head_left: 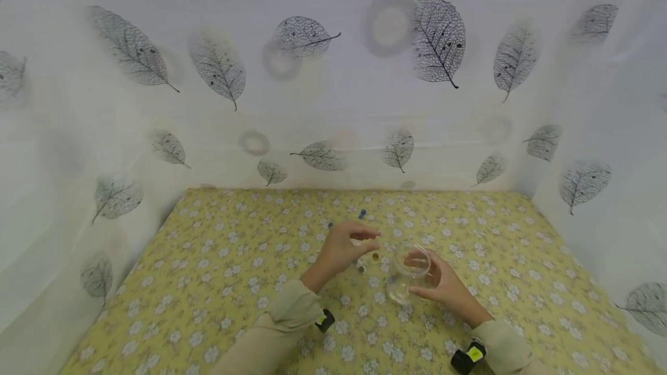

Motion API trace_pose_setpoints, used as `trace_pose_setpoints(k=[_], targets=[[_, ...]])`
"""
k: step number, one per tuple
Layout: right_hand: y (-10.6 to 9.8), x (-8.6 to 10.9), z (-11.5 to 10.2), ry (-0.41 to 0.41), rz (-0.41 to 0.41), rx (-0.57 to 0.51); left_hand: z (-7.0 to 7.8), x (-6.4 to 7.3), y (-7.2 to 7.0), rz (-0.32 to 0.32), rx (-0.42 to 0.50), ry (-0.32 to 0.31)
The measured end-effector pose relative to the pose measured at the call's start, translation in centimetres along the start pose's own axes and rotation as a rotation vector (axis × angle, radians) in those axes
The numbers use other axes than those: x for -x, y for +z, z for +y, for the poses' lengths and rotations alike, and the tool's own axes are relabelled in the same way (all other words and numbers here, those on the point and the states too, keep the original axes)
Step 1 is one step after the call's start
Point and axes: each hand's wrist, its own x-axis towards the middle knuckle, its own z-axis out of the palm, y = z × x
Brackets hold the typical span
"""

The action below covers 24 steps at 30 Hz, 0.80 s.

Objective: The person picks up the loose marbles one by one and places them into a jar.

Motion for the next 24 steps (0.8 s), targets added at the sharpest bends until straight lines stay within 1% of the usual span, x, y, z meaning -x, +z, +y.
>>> trace_pose_setpoints(k=[3,7,9,13,21,24], targets=[[0.0,0.0,-0.1,0.009,0.003,-0.006,-0.1,0.0,-0.3,0.019,-0.012,-0.011],[0.0,0.0,-0.3,0.022,0.000,-0.003,-0.4,0.0,-0.5,0.043,-0.002,-0.021],[0.0,-0.1,-0.3,0.027,-0.003,0.004,-0.6,0.1,-0.7,0.052,0.004,-0.013],[0.1,0.0,-0.3,0.029,0.000,0.018,-1.2,0.2,-0.9,0.060,0.017,-0.002],[-0.1,0.0,-0.3,0.014,-0.006,0.015,-2.0,0.4,-1.4,0.066,0.018,-0.050],[0.0,-0.1,-0.3,0.016,-0.007,0.017,-2.6,0.5,-1.7,0.072,0.001,-0.047]])
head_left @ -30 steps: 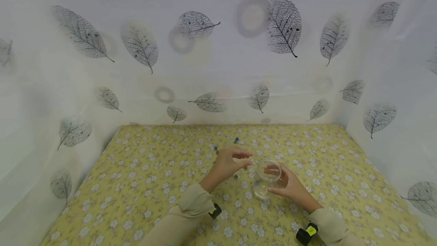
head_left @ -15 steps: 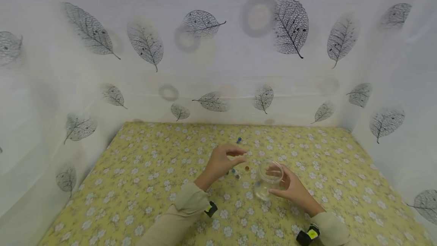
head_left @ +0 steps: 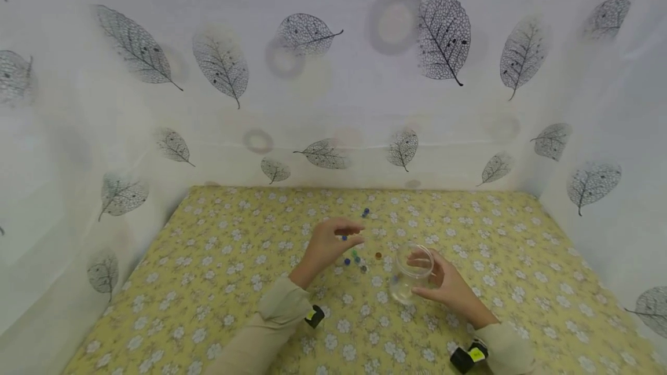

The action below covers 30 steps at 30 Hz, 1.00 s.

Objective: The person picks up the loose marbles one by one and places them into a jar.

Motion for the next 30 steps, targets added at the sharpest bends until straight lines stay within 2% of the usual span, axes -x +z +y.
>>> trace_pose_setpoints(k=[4,9,14,20,26,30], targets=[[-0.1,-0.1,0.1,-0.004,-0.003,-0.002,-0.9,0.1,-0.2,-0.003,-0.004,0.000],[-0.1,-0.2,0.1,-0.011,0.001,0.002,-1.9,0.2,-0.4,-0.017,-0.001,-0.041],[0.1,-0.3,0.2,-0.034,-0.008,-0.014,-2.6,0.6,-0.6,-0.028,-0.012,-0.043],[0.1,-0.1,0.5,-0.048,-0.003,-0.027,-3.1,1.0,-0.3,-0.072,-0.039,-0.062],[0.0,0.0,0.6,-0.049,-0.003,-0.041,-3.5,1.2,0.0,-0.139,-0.060,-0.133],[-0.1,0.1,0.6,-0.043,-0.002,-0.038,-3.7,1.1,0.3,-0.168,-0.084,-0.130]])
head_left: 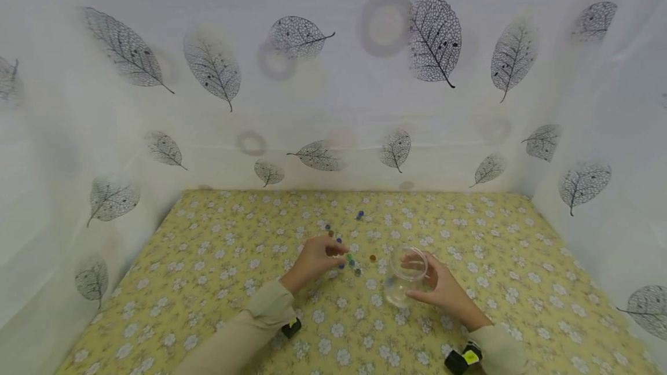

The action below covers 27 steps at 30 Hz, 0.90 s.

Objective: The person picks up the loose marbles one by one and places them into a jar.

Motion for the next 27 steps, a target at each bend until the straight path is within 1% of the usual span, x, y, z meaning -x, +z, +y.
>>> trace_pose_setpoints(k=[6,11,16,23,27], targets=[[0.0,0.0,-0.1,0.041,0.000,0.021,-0.3,-0.2,0.2,-0.042,-0.044,0.020],[0.0,0.0,-0.1,0.044,-0.002,0.034,-0.5,-0.1,0.6,-0.062,-0.047,0.012],[0.0,0.0,-0.1,0.038,-0.003,0.044,-0.7,-0.2,1.0,-0.069,-0.028,-0.011],[-0.1,0.0,-0.1,0.038,-0.003,0.048,-1.2,-0.3,1.2,-0.056,-0.057,-0.007],[-0.1,0.0,0.0,0.051,0.004,0.044,-1.4,-0.3,1.2,-0.058,-0.051,-0.021]])
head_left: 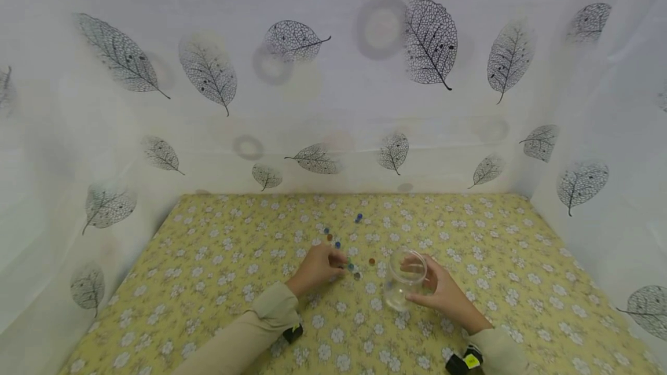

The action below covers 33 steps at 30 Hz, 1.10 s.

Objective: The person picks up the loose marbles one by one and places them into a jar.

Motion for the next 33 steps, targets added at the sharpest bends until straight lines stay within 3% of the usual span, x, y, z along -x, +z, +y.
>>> trace_pose_setpoints(k=[20,33], targets=[[-0.03,0.05,0.01,-0.044,-0.010,-0.022,-0.03,0.12,-0.28,-0.027,-0.027,-0.072],[-0.06,0.05,0.25,-0.043,-0.008,-0.021,0.68,0.63,-0.52,-0.025,-0.076,-0.031]])
